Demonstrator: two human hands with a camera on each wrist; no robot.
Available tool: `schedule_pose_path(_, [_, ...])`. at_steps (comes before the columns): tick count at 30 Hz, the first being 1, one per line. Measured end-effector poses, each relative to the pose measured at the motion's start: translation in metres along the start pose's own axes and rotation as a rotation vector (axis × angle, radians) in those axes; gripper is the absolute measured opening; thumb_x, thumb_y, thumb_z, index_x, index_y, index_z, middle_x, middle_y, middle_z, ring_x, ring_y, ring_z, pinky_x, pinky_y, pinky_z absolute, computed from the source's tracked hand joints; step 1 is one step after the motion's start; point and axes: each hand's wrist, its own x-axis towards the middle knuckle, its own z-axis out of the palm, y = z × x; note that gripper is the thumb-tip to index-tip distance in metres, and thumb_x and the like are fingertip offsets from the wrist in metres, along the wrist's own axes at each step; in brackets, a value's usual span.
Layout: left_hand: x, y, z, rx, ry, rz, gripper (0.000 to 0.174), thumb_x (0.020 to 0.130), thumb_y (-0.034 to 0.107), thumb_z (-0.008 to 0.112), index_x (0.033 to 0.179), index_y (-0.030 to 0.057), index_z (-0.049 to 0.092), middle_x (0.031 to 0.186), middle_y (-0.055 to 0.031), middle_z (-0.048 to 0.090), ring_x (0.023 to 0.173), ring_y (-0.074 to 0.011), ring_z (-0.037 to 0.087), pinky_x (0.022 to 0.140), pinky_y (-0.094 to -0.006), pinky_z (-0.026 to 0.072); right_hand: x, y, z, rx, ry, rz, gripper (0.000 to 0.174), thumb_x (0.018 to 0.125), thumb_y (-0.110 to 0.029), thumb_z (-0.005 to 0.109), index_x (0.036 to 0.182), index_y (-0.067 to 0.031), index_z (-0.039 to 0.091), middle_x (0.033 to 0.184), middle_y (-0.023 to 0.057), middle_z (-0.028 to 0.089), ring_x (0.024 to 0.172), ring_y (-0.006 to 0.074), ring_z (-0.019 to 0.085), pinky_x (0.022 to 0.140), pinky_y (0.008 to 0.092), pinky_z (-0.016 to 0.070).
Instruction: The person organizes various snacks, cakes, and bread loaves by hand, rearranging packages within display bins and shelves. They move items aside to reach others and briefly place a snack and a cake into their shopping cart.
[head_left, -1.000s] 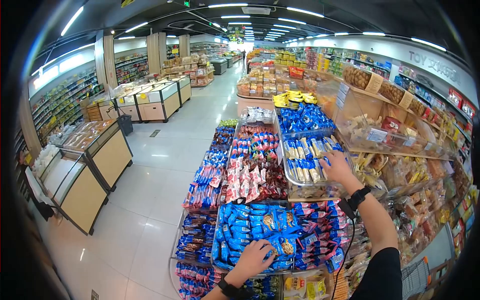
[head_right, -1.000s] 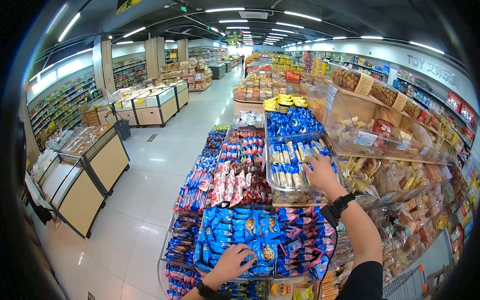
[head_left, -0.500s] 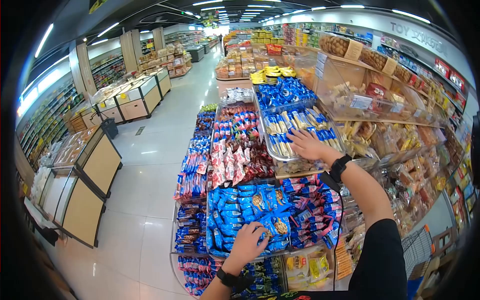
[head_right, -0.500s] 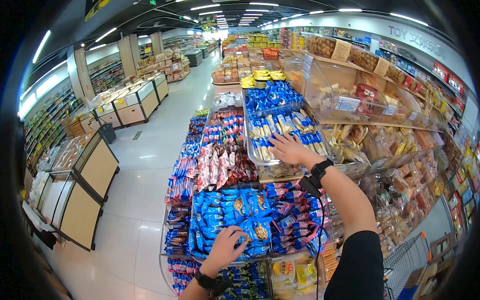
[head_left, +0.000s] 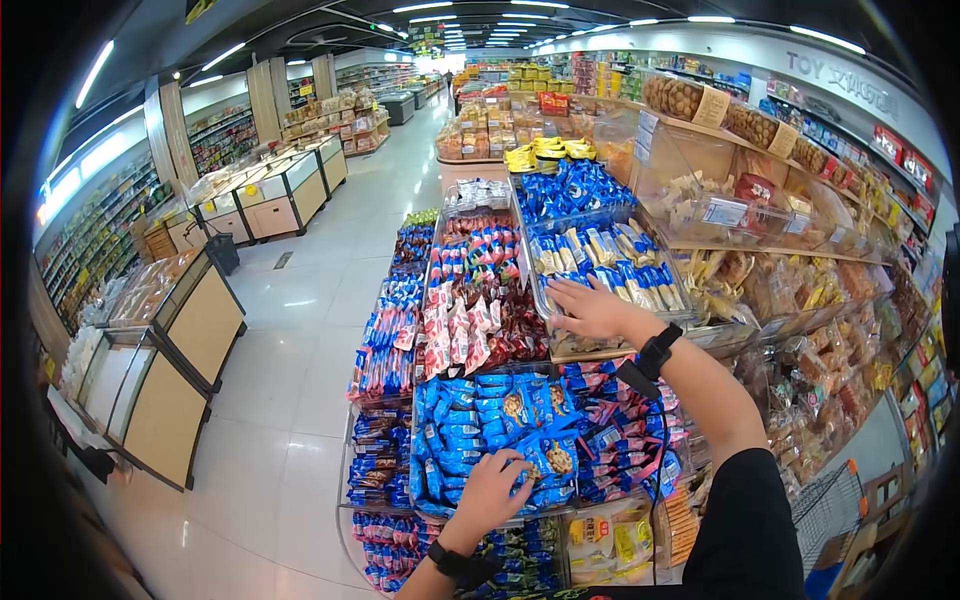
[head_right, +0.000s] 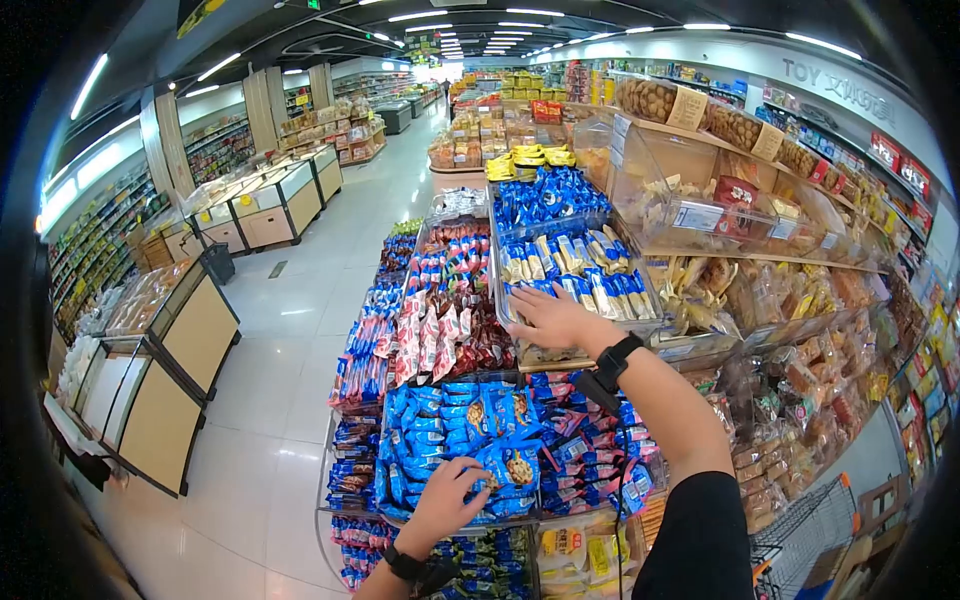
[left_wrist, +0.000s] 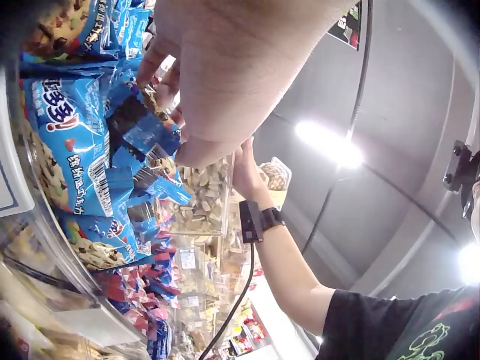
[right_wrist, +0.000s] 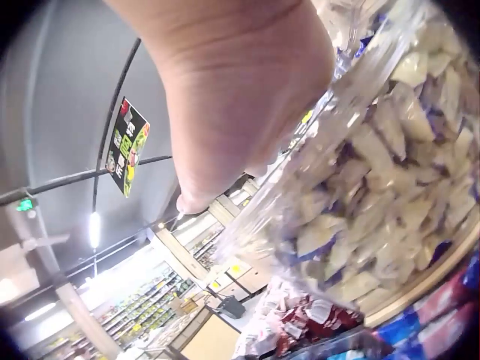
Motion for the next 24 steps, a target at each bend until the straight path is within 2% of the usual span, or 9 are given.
schedule_pose_path(2, [-0.003, -0.001, -0.003, -0.002, -0.003, -0.003, 0.023, 0.077, 0.015, 0.067, 0.098, 0.0061, 0.062, 0.103, -0.0107, 0.057, 0.086, -0.0304, 0.054, 0.074, -0.0409, 0.0455, 0.000, -0.004, -0.003, -0.061, -0.091, 0.002, 0.068, 0.095, -0.054, 0.030, 0.145, -0.0079, 0.025, 0.152, 0.0111, 0.022, 0.141, 0.0264, 0.018, 0.111, 0.0564, 0.0119])
schedule_pose_path(6, [-0.005, 0.003, 0.001, -0.018, -0.029, -0.039, 0.025, 0.078, 0.016, 0.066, 0.100, 0.0047, 0.062, 0.109, -0.0135, 0.057, 0.093, -0.0331, 0.055, 0.079, -0.0423, 0.0460, -0.002, 0.001, 0.005, -0.045, -0.009, -0.013, 0.075, 0.091, -0.063, 0.029, 0.142, -0.0095, 0.033, 0.148, 0.0124, 0.031, 0.139, 0.0259, 0.024, 0.111, 0.0538, 0.0153])
schedule_pose_path(10, [-0.011, 0.014, -0.003, 0.020, -0.053, -0.001, 0.028, 0.078, 0.015, 0.068, 0.103, 0.0046, 0.061, 0.116, -0.0161, 0.054, 0.101, -0.0348, 0.053, 0.087, -0.0439, 0.0427, -0.015, -0.014, 0.001, -0.081, 0.081, 0.008, 0.068, 0.092, -0.058, 0.033, 0.139, -0.0085, 0.038, 0.144, 0.0130, 0.038, 0.136, 0.0265, 0.030, 0.110, 0.0531, 0.0172])
schedule_pose_path(13, [-0.021, 0.026, -0.012, 0.009, -0.061, -0.033, 0.031, 0.078, 0.016, 0.068, 0.105, 0.0042, 0.060, 0.118, -0.0167, 0.054, 0.107, -0.0368, 0.051, 0.090, -0.0451, 0.0419, -0.025, -0.029, 0.011, -0.173, 0.546, -0.154, 0.050, 0.092, -0.040, 0.048, 0.128, -0.0065, 0.047, 0.131, 0.0137, 0.050, 0.127, 0.0273, 0.041, 0.109, 0.0515, 0.0213])
schedule_pose_path(14, [-0.024, 0.028, -0.014, 0.008, -0.058, -0.027, 0.031, 0.078, 0.016, 0.068, 0.105, 0.0042, 0.060, 0.118, -0.0167, 0.054, 0.107, -0.0368, 0.051, 0.090, -0.0451, 0.0419, -0.036, -0.040, 0.015, -0.179, 0.549, -0.154, 0.050, 0.092, -0.040, 0.048, 0.128, -0.0065, 0.047, 0.131, 0.0137, 0.050, 0.127, 0.0273, 0.041, 0.109, 0.0515, 0.0213])
schedule_pose_path(16, [-0.034, 0.031, -0.019, 0.008, -0.108, -0.009, 0.034, 0.077, 0.017, 0.069, 0.107, 0.0038, 0.059, 0.118, -0.0169, 0.053, 0.106, -0.0365, 0.051, 0.091, -0.0445, 0.0418, -0.076, -0.090, 0.007, -0.101, 0.672, -0.154, 0.046, 0.089, -0.035, 0.054, 0.125, -0.0066, 0.049, 0.125, 0.0143, 0.053, 0.123, 0.0287, 0.044, 0.108, 0.0514, 0.0227])
schedule_pose_path(18, [-0.043, 0.033, -0.021, 0.016, -0.100, 0.010, 0.034, 0.078, 0.018, 0.069, 0.107, 0.0039, 0.058, 0.117, -0.0154, 0.054, 0.106, -0.0345, 0.052, 0.091, -0.0430, 0.0422, -0.123, -0.132, 0.006, -0.070, 0.616, -0.223, 0.044, 0.083, -0.030, 0.063, 0.122, -0.0103, 0.052, 0.120, 0.0131, 0.055, 0.118, 0.0282, 0.048, 0.106, 0.0513, 0.0255])
schedule_pose_path(21, [-0.051, 0.040, -0.023, -0.032, -0.171, 0.101, 0.031, 0.079, 0.020, 0.067, 0.105, 0.0055, 0.059, 0.113, -0.0116, 0.056, 0.103, -0.0312, 0.054, 0.087, -0.0410, 0.0431, -0.198, -0.168, 0.020, -0.201, 0.511, -0.250, 0.042, 0.078, -0.027, 0.067, 0.116, -0.0132, 0.057, 0.109, 0.0071, 0.059, 0.111, 0.0249, 0.053, 0.105, 0.0499, 0.0290])
schedule_pose_path(24, [-0.054, 0.061, -0.029, -0.005, -0.317, 0.136, 0.031, 0.080, 0.023, 0.066, 0.106, 0.0067, 0.059, 0.110, -0.0119, 0.058, 0.101, -0.0316, 0.055, 0.086, -0.0408, 0.0436, -0.295, -0.180, 0.043, -0.216, 0.428, -0.054, 0.034, 0.074, -0.022, 0.069, 0.106, -0.0146, 0.062, 0.103, 0.0037, 0.061, 0.107, 0.0228, 0.055, 0.105, 0.0492, 0.0295])
